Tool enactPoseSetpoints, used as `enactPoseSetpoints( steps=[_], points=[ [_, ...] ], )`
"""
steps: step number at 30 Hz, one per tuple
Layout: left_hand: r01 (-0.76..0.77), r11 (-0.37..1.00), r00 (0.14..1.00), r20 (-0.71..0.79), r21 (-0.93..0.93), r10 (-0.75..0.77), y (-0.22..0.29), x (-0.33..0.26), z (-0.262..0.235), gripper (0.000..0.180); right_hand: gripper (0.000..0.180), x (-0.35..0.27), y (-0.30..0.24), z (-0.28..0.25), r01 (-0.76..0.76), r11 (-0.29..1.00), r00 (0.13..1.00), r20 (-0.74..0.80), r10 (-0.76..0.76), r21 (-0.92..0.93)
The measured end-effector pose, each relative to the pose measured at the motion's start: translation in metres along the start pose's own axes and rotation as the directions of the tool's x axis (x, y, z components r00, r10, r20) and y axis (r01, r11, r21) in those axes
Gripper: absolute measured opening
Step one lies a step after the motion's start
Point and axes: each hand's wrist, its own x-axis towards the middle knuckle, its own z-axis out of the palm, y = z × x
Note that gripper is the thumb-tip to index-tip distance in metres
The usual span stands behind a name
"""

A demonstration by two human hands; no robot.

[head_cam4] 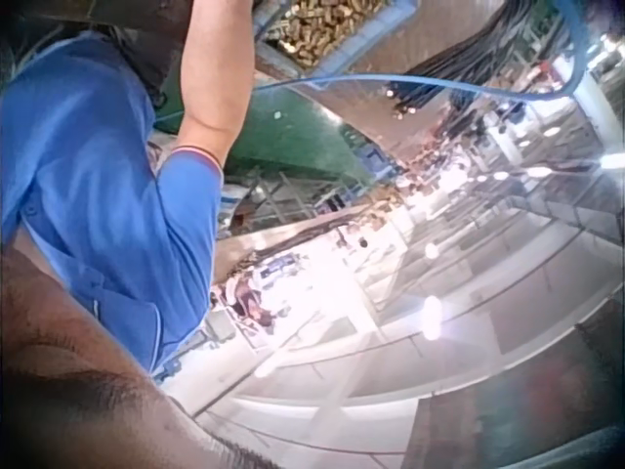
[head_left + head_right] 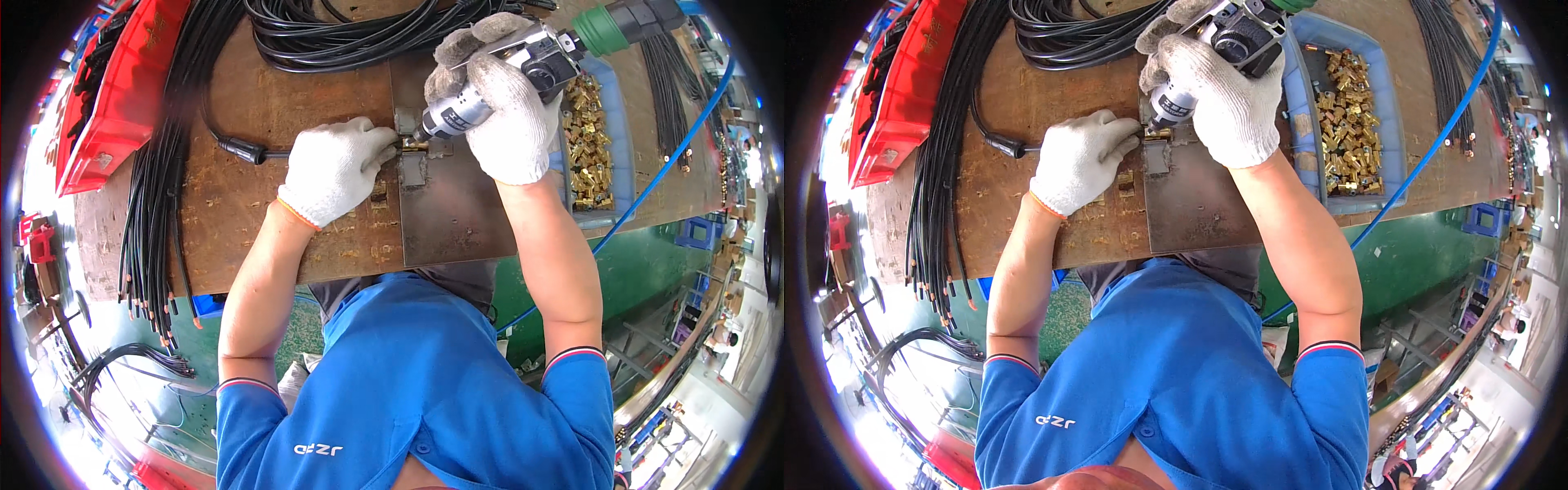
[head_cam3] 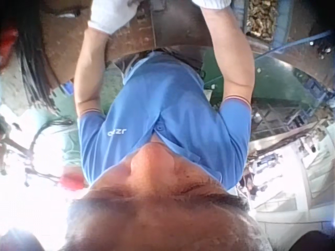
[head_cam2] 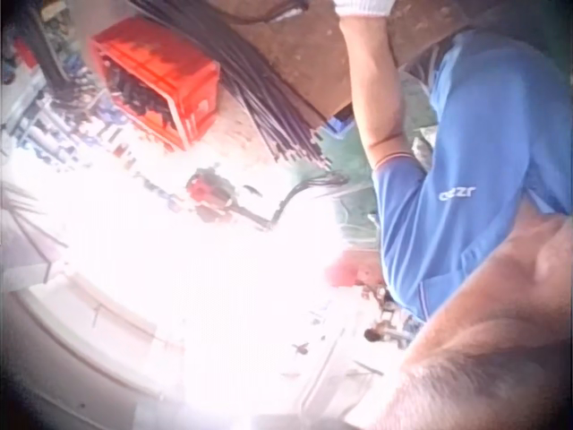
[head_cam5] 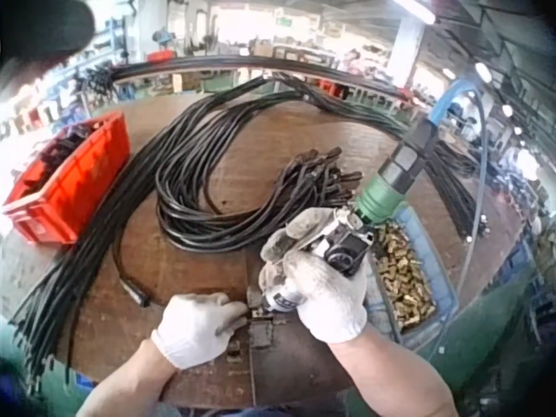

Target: The person inserts brass connectors into the ends of black cables and secures them using a pneumatic crimping tool. After crimping, the person slides black plastic sleeves over the connectors and places the finished cables into a red bin.

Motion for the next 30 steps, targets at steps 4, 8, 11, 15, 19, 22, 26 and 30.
enactPoseSetpoints(
  steps=[4,8,11,15,19,22,26,30],
  points=[
    [0.007,1.000,1.000,0.006,0.015,-0.008,-0.001,0.000,0.002,0.016,0.035,0.001,0.004,-0.002,-0.002,0.996,1.000,0.028,0.005,-0.086],
    [-0.016,1.000,0.999,-0.033,0.013,0.017,-0.004,0.000,0.006,0.016,0.029,0.009,-0.002,0.005,-0.016,1.000,0.964,0.264,0.022,-0.024],
    [-0.027,1.000,0.999,-0.038,0.014,0.027,-0.002,0.000,0.001,0.016,0.033,0.017,-0.011,0.019,-0.092,0.974,0.922,0.353,0.162,-0.207],
    [-0.039,0.998,0.998,-0.053,0.048,0.041,-0.002,-0.002,-0.001,0.015,0.025,0.018,-0.011,0.027,-0.132,0.932,0.888,0.378,0.262,-0.338],
    [-0.070,0.997,0.990,-0.118,0.025,0.072,-0.004,-0.002,0.006,0.014,0.024,0.006,0.007,0.034,0.014,0.950,0.984,0.174,0.042,-0.311],
    [-0.083,0.996,0.988,-0.127,0.029,0.086,-0.005,-0.002,0.009,0.014,0.023,0.003,0.011,0.035,-0.027,0.932,0.991,0.114,0.073,-0.362],
    [-0.082,0.995,0.992,-0.093,0.057,0.087,-0.004,-0.003,0.007,0.012,0.021,-0.001,0.015,0.036,0.027,0.904,0.992,0.120,0.027,-0.427],
    [-0.088,0.996,0.987,-0.129,0.035,0.091,-0.004,-0.002,0.010,0.011,0.020,-0.002,0.015,0.035,0.018,0.931,0.994,0.104,0.022,-0.365]
  ],
)
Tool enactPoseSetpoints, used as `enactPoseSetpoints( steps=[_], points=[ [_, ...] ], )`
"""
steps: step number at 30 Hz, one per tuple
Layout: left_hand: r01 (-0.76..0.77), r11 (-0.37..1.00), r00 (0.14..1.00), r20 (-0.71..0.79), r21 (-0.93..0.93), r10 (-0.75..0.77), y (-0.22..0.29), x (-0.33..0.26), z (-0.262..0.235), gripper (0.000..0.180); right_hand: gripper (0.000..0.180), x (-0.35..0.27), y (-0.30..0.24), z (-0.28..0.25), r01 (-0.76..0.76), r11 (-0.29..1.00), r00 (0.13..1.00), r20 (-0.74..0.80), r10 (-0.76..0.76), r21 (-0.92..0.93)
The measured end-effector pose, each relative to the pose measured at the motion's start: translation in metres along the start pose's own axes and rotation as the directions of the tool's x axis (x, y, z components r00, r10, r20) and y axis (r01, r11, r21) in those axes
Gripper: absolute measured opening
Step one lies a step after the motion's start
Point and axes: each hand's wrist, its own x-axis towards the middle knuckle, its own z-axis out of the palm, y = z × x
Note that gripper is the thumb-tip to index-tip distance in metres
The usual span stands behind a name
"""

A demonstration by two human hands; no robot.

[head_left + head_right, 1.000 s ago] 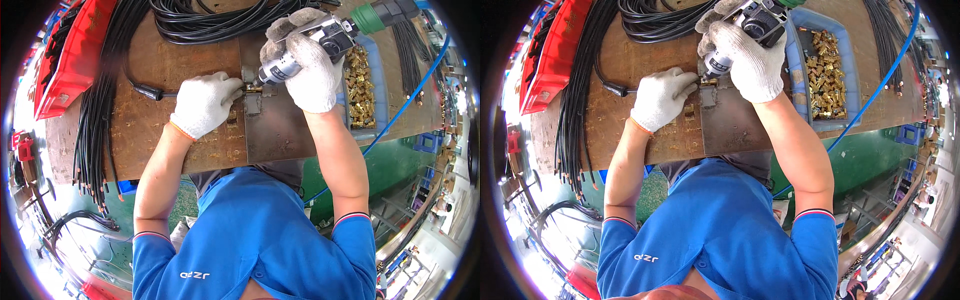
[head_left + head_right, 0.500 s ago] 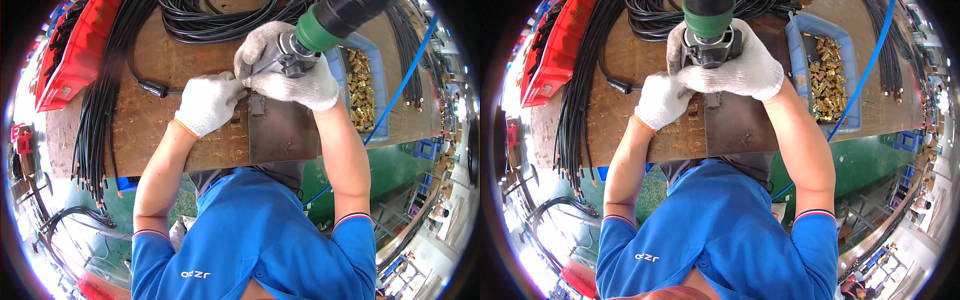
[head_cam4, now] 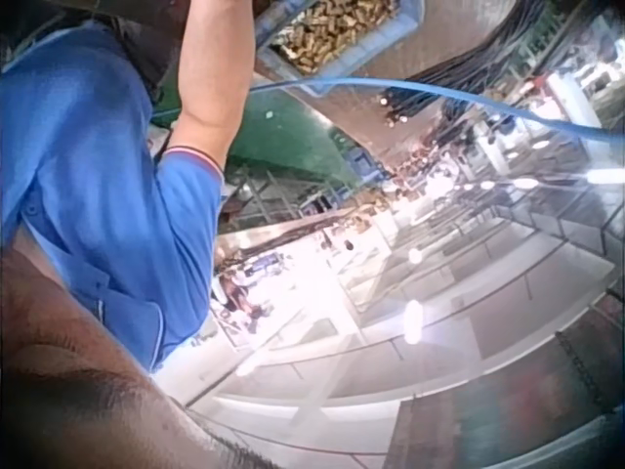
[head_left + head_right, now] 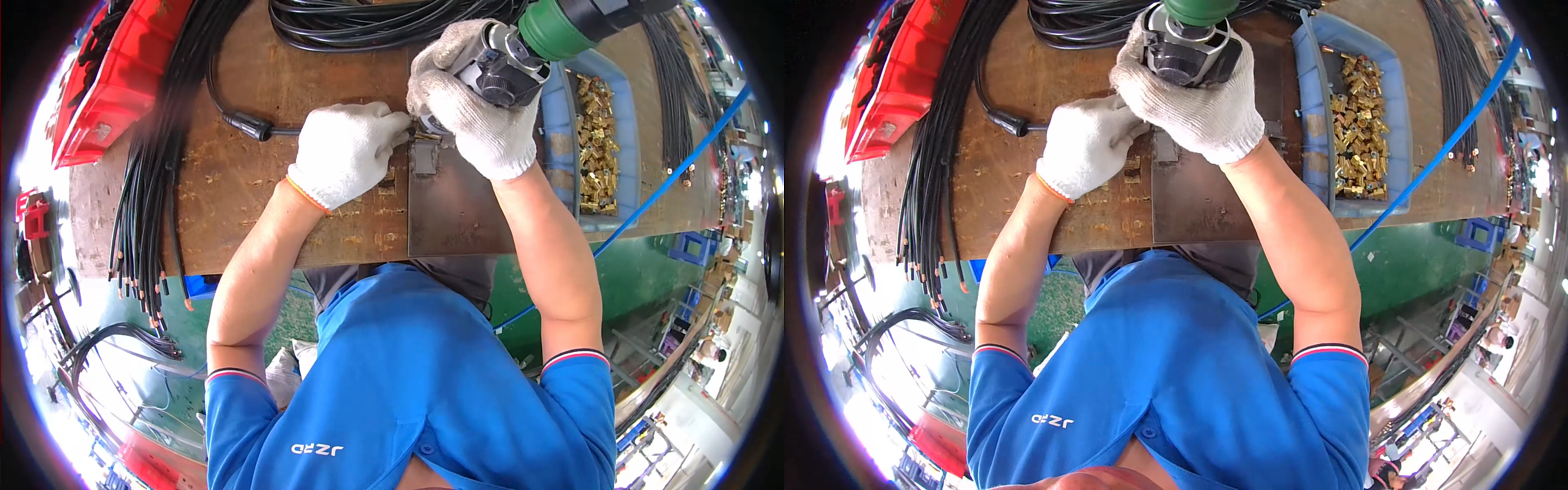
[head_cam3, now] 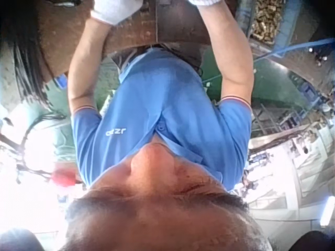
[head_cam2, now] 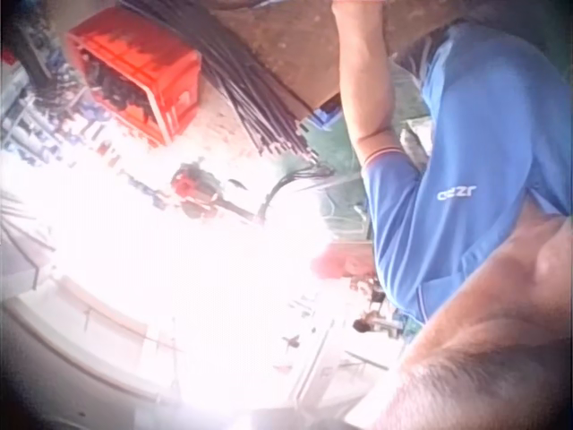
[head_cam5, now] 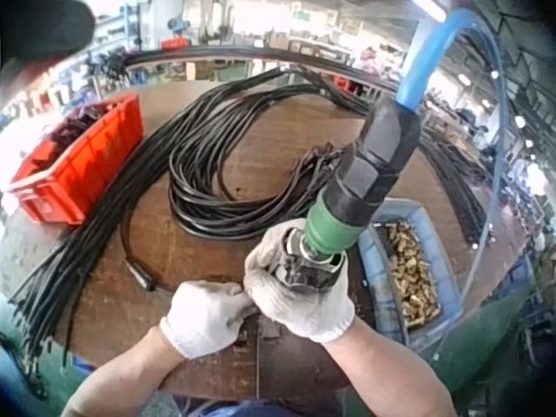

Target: The person inserts brass connectors into the ends of black cables and secures them using a pneumatic crimping tool. After crimping, the person slides black plastic sleeves over the connectors and places the finished cables into a red bin.

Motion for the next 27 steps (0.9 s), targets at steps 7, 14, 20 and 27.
enactPoseSetpoints(
  steps=[7,14,20,27],
  points=[
    [0.010,1.000,1.000,0.023,0.002,-0.010,-0.002,0.000,0.000,0.013,0.023,0.000,-0.002,-0.003,-0.043,0.997,0.999,0.018,0.042,0.059],
    [0.120,0.993,0.985,0.126,0.013,-0.120,0.007,0.001,-0.010,0.022,0.020,0.016,-0.054,-0.029,0.060,0.988,0.995,-0.085,-0.049,0.140],
    [0.144,0.987,0.983,0.123,-0.065,-0.135,0.026,0.004,-0.050,0.024,0.021,0.018,-0.112,-0.150,0.103,0.994,0.922,-0.378,-0.079,0.044],
    [0.119,0.979,0.990,0.091,-0.163,-0.105,0.044,0.004,-0.068,0.023,0.026,-0.013,-0.074,-0.238,-0.507,0.800,0.732,-0.651,0.202,-0.320]
  ],
)
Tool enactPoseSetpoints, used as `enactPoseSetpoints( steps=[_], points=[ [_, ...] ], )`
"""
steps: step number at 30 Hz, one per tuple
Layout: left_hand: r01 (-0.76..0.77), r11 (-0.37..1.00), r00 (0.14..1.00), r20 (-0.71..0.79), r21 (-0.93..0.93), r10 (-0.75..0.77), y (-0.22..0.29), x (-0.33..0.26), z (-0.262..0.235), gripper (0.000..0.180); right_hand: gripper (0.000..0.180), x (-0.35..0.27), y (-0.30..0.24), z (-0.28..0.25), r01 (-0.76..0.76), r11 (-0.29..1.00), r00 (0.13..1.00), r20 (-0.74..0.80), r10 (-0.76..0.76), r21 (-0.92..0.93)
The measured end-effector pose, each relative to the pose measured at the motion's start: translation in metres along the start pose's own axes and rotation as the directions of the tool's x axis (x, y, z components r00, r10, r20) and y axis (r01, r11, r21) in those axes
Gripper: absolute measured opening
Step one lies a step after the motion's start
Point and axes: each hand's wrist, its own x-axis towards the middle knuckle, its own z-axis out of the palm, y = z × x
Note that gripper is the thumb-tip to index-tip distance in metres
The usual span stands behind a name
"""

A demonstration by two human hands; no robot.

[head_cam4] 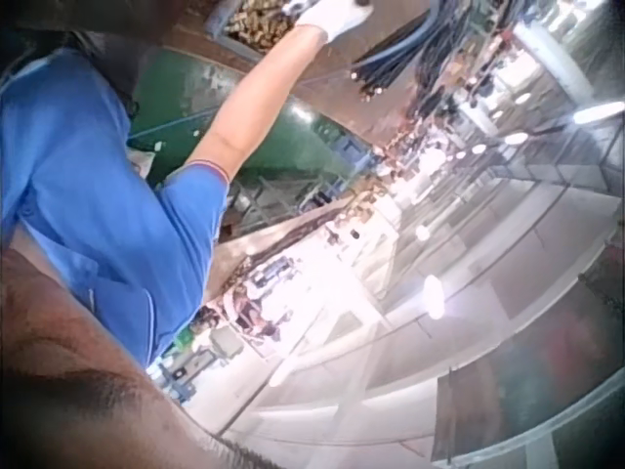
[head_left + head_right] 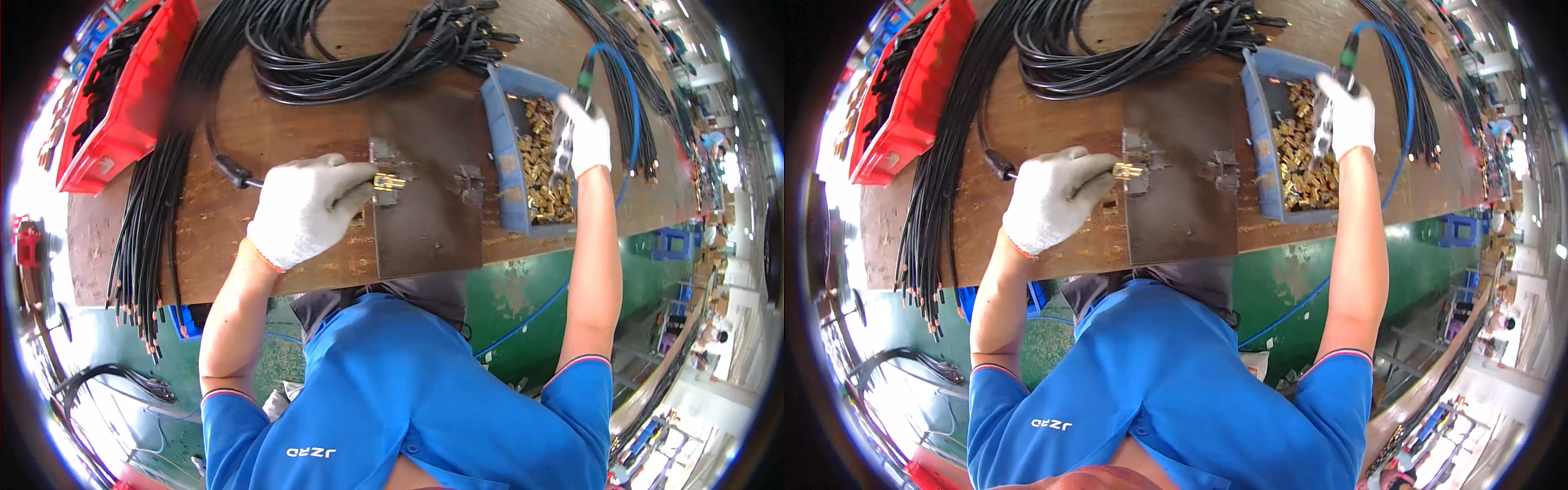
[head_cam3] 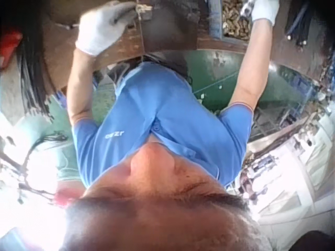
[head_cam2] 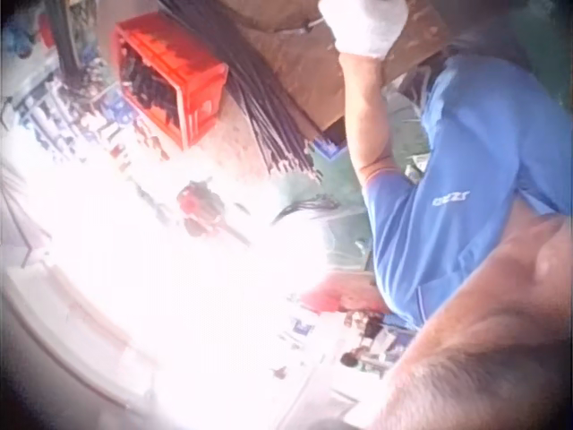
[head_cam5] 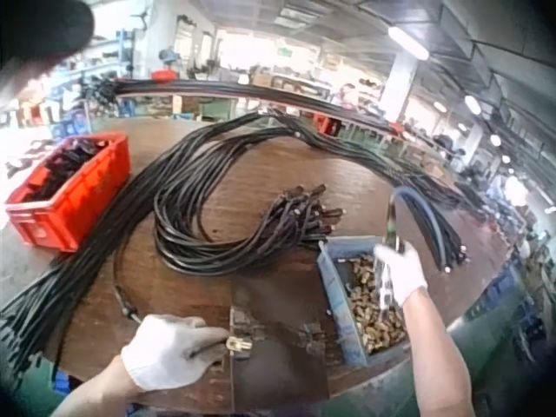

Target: The person inserts brass connectors into the ends of black cables and secures them using a pneumatic crimping tool. After crimping, the person slides black plastic sleeves over the connectors and places the finished cables into a red bin.

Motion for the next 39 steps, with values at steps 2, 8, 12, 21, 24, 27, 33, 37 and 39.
enactPoseSetpoints(
  steps=[2,8,12,21,24,27,33,37,39],
  points=[
    [-0.020,1.000,0.999,-0.026,-0.017,0.020,-0.002,0.000,0.001,0.022,0.028,0.006,0.026,-0.006,-0.025,0.985,0.999,-0.036,0.019,-0.172],
    [-0.023,1.000,0.998,-0.053,-0.021,0.022,-0.003,0.000,0.000,0.018,0.055,0.004,0.017,-0.009,-0.004,0.494,0.990,-0.073,-0.120,-0.869],
    [-0.010,1.000,0.999,-0.049,0.001,0.010,0.003,0.005,-0.001,0.018,0.045,-0.040,-0.006,0.027,0.304,0.342,0.793,0.037,-0.609,-0.889],
    [-0.019,1.000,1.000,-0.007,0.020,0.019,0.016,0.014,-0.003,0.021,0.025,-0.166,-0.011,0.142,0.150,0.984,0.749,0.640,-0.174,0.092],
    [-0.050,0.999,0.997,-0.064,0.008,0.050,0.013,0.010,0.003,0.022,0.022,-0.169,-0.003,0.143,0.058,0.975,0.763,0.621,-0.181,0.213],
    [-0.099,0.989,0.993,-0.050,0.110,0.105,0.017,0.009,0.000,0.021,0.022,-0.172,-0.003,0.141,-0.079,0.943,0.770,0.621,-0.148,0.323],
    [-0.168,0.953,0.976,-0.097,0.251,0.197,0.025,0.005,0.007,0.027,0.022,-0.169,-0.007,0.134,-0.166,0.935,0.791,0.609,-0.064,0.314],
    [-0.105,0.986,0.989,-0.091,0.130,0.117,0.011,0.000,0.001,0.053,0.022,-0.173,-0.019,0.138,-0.101,0.967,0.840,0.541,-0.044,0.235],
    [-0.084,0.987,0.990,-0.105,0.140,0.099,0.005,-0.003,-0.027,0.066,0.021,-0.165,-0.031,0.130,-0.095,0.948,0.866,0.496,-0.072,0.303]
  ],
)
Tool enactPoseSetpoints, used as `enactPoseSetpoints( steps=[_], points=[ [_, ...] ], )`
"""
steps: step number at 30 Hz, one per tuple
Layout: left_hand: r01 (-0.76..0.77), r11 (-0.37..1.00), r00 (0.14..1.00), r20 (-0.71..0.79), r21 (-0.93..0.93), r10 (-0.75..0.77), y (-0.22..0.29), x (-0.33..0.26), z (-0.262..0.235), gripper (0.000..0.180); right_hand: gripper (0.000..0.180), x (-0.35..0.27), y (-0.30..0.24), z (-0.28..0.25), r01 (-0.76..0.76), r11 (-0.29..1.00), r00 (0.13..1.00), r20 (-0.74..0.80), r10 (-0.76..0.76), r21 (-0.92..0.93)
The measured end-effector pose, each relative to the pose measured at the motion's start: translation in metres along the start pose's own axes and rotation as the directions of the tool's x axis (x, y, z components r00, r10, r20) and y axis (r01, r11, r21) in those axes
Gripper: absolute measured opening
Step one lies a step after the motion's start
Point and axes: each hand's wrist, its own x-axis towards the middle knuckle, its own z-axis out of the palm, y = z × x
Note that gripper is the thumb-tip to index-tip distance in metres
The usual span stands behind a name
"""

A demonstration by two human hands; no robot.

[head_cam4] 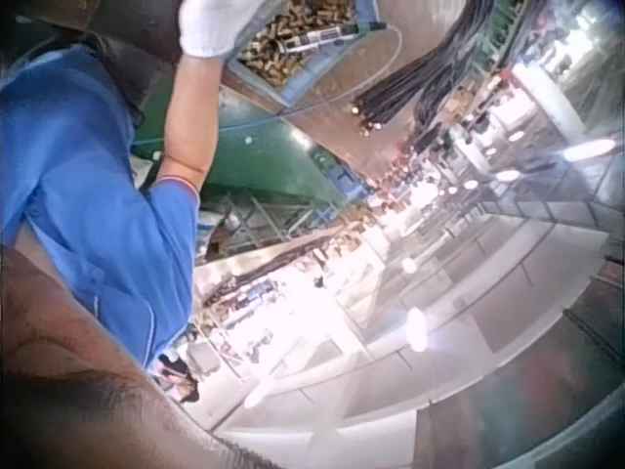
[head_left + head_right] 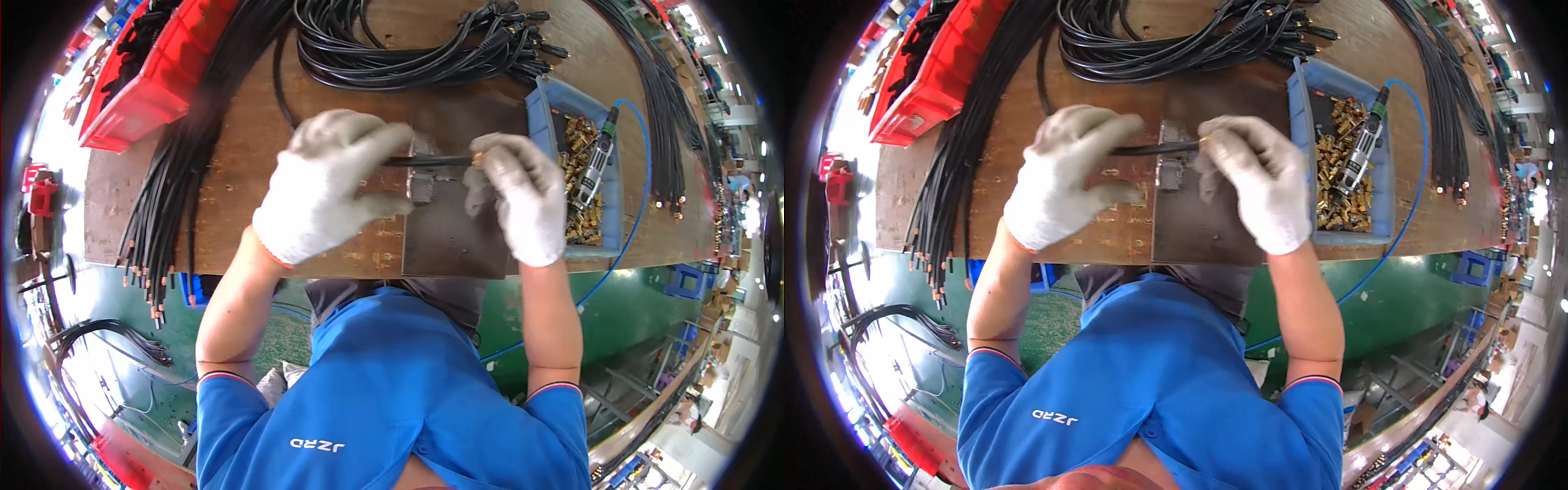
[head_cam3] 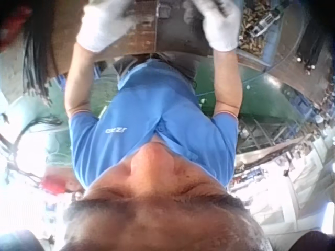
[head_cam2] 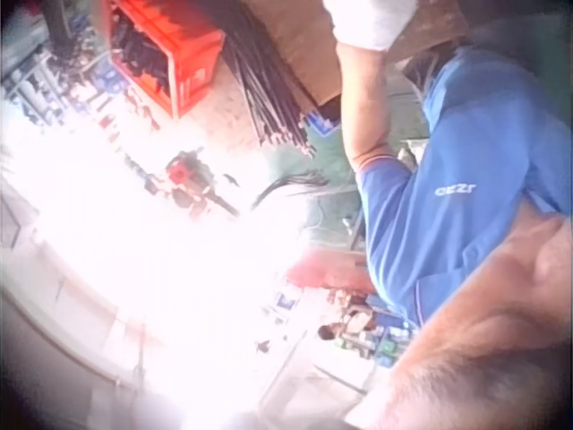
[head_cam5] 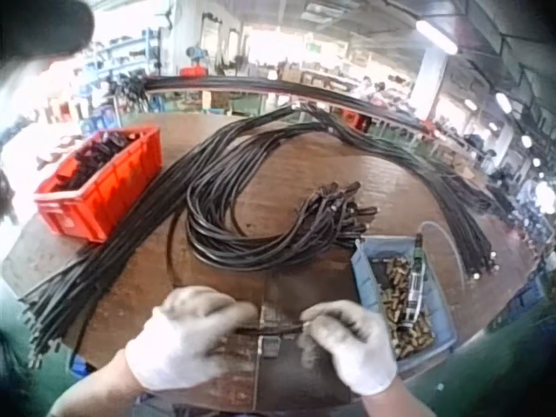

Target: The person inserts brass connectors into the ends of black cables and secures them using a pneumatic crimping tool. After crimping, the person slides black plastic sleeves over the connectors and places the finished cables into a red bin.

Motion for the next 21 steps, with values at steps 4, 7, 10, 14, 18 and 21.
enactPoseSetpoints(
  steps=[4,7,10,14,18,21],
  points=[
    [0.214,0.946,0.976,-0.008,0.243,-0.219,-0.045,-0.029,-0.015,0.073,0.023,0.010,-0.023,-0.008,0.024,0.996,0.999,-0.044,-0.020,0.088],
    [0.225,0.952,0.974,-0.086,0.208,-0.211,-0.064,-0.032,-0.005,0.064,0.024,0.011,-0.028,-0.009,0.048,0.996,0.999,-0.024,-0.046,0.081],
    [0.123,0.969,0.991,-0.072,0.212,-0.110,-0.067,-0.023,0.005,0.053,0.024,0.004,-0.033,-0.004,0.045,0.997,0.999,0.005,-0.046,0.061],
    [0.069,0.996,0.997,-0.022,0.064,-0.068,-0.041,-0.018,0.004,0.048,0.025,-0.010,-0.034,0.007,0.147,0.988,0.983,0.114,-0.141,-0.047],
    [0.038,0.995,0.999,-0.032,-0.096,-0.041,-0.025,-0.014,0.004,0.046,0.026,-0.019,-0.039,0.006,0.310,0.921,0.938,0.231,-0.257,-0.237],
    [0.083,0.968,0.996,0.036,-0.236,-0.076,-0.012,-0.011,0.003,0.044,0.024,-0.020,-0.041,0.008,0.398,0.851,0.913,0.237,-0.331,-0.342]
  ],
)
